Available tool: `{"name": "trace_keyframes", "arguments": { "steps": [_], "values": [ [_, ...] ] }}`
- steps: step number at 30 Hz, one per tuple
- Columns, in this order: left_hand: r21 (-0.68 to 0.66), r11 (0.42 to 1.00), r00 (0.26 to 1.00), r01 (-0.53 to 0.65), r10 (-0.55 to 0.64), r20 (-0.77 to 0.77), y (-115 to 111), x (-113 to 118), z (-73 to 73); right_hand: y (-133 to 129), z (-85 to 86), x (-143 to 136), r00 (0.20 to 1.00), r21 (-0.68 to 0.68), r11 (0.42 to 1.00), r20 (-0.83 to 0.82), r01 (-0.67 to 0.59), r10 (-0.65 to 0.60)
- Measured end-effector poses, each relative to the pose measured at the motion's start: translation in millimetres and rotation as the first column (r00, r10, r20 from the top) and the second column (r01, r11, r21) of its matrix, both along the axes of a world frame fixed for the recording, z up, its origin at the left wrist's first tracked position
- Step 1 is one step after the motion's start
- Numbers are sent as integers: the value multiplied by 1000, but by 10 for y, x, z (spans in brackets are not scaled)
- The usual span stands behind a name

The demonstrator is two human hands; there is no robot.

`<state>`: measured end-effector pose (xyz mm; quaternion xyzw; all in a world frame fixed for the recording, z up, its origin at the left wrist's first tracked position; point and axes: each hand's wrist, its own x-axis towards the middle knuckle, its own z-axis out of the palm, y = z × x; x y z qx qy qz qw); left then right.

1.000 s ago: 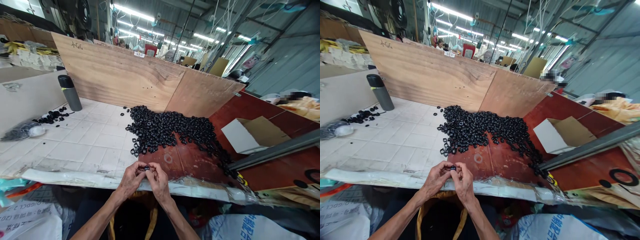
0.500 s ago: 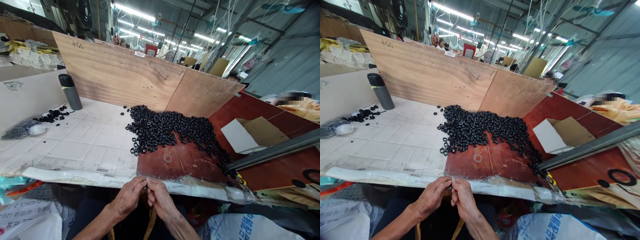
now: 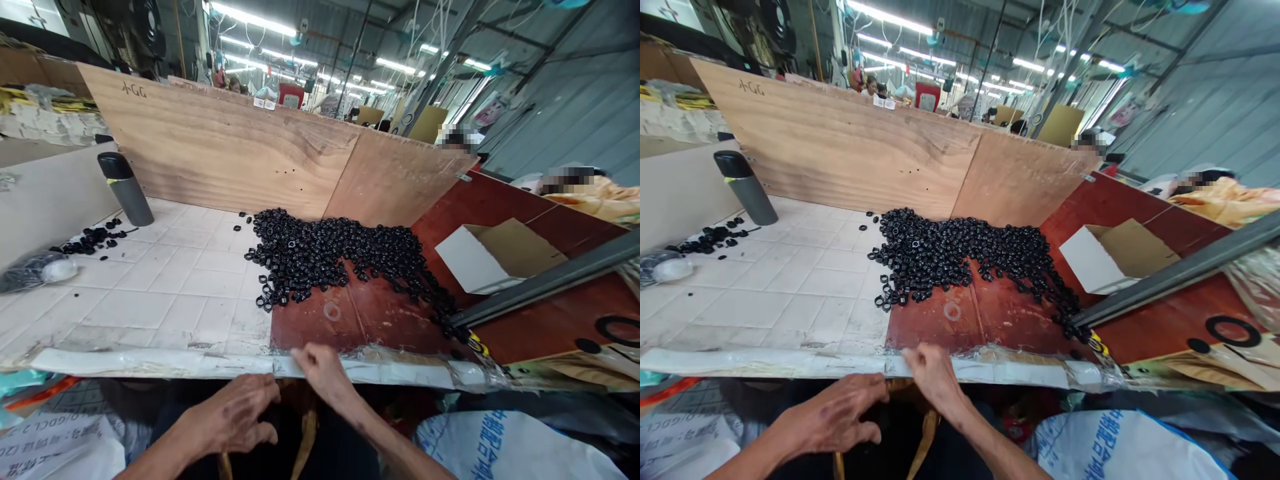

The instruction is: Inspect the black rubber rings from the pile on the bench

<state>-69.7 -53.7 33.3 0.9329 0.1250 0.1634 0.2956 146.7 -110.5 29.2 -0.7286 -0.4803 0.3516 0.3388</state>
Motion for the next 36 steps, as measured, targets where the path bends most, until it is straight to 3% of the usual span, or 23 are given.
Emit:
{"name": "trace_keyframes", "arguments": {
  "steps": [2,4,5,7,11,15,23,27,32,34,36],
  "values": [
    [-32,986,985,-163,162,-54,176,137,51,269,-63,215,962,307,951,248,34,-115],
    [0,917,916,-398,398,42,406,380,31,569,-139,388,926,457,889,323,30,-197],
    [20,867,863,-499,495,100,528,521,0,704,-182,443,924,486,874,340,-10,-178],
    [94,814,818,-573,561,131,754,785,-82,903,-272,484,918,511,855,374,-83,-135],
    [174,795,814,-581,572,103,1012,1036,-238,980,-396,400,910,512,850,401,-128,-105],
    [41,770,758,-637,615,218,1023,912,-318,884,-394,351,950,494,862,308,-112,-52],
    [-115,657,615,-745,743,264,836,503,-365,766,-387,365,987,462,886,117,43,-109],
    [-85,685,662,-723,723,197,771,510,-361,681,-332,288,985,451,891,169,-52,-28],
    [1,812,806,-584,580,116,766,533,-323,648,-322,235,966,436,889,259,-139,24],
    [-42,795,780,-605,603,169,775,506,-341,638,-336,232,976,429,898,220,-101,5],
    [-91,724,698,-684,685,209,787,476,-378,627,-334,236,986,434,899,167,-59,-16]
  ]
}}
